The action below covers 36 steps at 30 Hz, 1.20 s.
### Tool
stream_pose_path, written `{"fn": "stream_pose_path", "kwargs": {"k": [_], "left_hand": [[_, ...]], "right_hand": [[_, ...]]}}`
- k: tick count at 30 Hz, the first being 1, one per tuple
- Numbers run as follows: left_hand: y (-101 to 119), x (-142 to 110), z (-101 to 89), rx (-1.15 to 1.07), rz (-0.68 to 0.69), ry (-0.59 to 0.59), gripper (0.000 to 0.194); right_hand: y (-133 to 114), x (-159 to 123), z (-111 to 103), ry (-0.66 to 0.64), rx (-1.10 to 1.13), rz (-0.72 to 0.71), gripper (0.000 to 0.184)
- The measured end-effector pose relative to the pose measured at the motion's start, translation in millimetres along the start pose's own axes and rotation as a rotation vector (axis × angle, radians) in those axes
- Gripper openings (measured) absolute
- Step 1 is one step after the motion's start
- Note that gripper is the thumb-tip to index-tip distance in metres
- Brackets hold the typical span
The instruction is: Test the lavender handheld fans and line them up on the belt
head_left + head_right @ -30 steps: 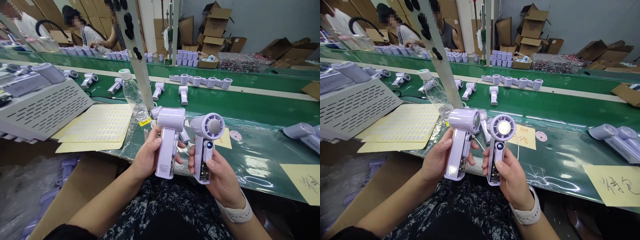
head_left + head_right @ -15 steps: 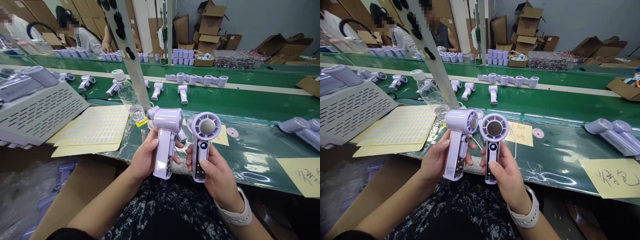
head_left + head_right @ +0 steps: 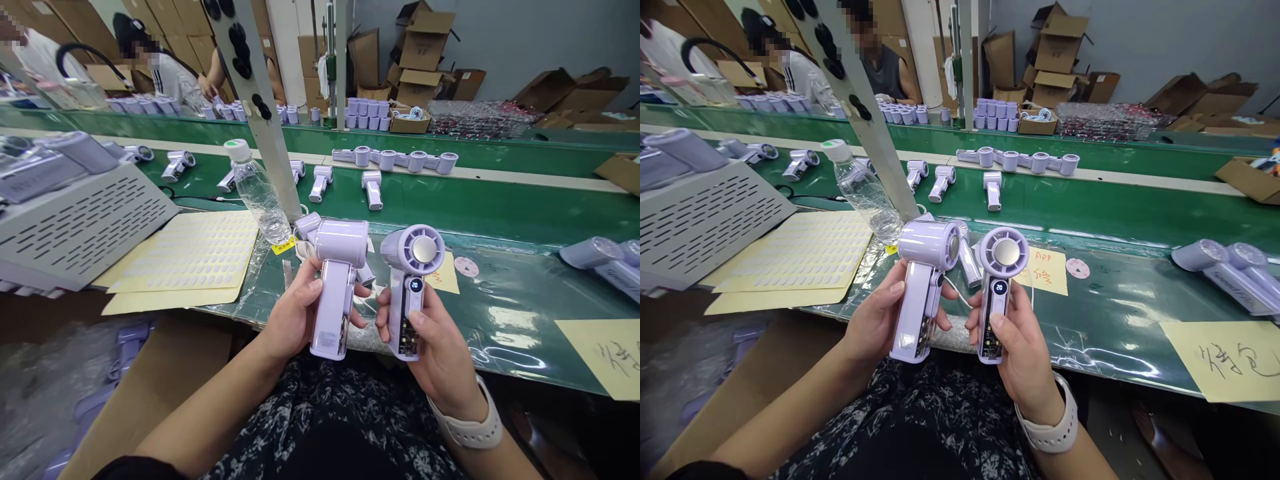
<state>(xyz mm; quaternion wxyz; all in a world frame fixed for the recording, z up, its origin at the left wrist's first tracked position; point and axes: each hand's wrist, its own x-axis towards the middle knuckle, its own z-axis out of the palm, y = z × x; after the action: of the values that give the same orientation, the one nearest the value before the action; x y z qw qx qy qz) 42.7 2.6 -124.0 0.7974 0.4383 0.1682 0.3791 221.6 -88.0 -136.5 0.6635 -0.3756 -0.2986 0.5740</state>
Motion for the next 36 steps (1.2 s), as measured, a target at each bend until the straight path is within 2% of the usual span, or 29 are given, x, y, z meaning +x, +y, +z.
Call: {"fn": "stream_pose_path", "kwargs": {"k": [5, 20, 24, 29, 33, 36], "left_hand": [[-1, 1, -0.7, 0.018, -0.003, 0.006, 0.041], [-4, 1, 0.3, -0.001, -0.036, 0.006, 0.041], [-9, 1, 0.7, -0.016, -0.043, -0.023, 0.042], [-14, -5, 2.1, 0.017, -0.074, -0.047, 0.041], [-11, -11, 6.8, 0.095, -0.058, -0.074, 0.041], [-6, -12, 10.7, 0.102, -0.02, -0.066, 0.038]], "right_hand": [[2, 1, 3, 0.011, 0.002, -0.003, 0.028], [1, -4, 0, -0.064, 0.023, -0.008, 0.035], [1, -4, -4, -0.078, 0.061, 0.01, 0.029], [0, -4, -7, -0.002, 0.13, 0.085, 0.044], [-5, -4, -1, -0.049, 0.151, 0.123, 0.036], [-10, -2, 6, -0.005, 0.154, 0.084, 0.027]]}}
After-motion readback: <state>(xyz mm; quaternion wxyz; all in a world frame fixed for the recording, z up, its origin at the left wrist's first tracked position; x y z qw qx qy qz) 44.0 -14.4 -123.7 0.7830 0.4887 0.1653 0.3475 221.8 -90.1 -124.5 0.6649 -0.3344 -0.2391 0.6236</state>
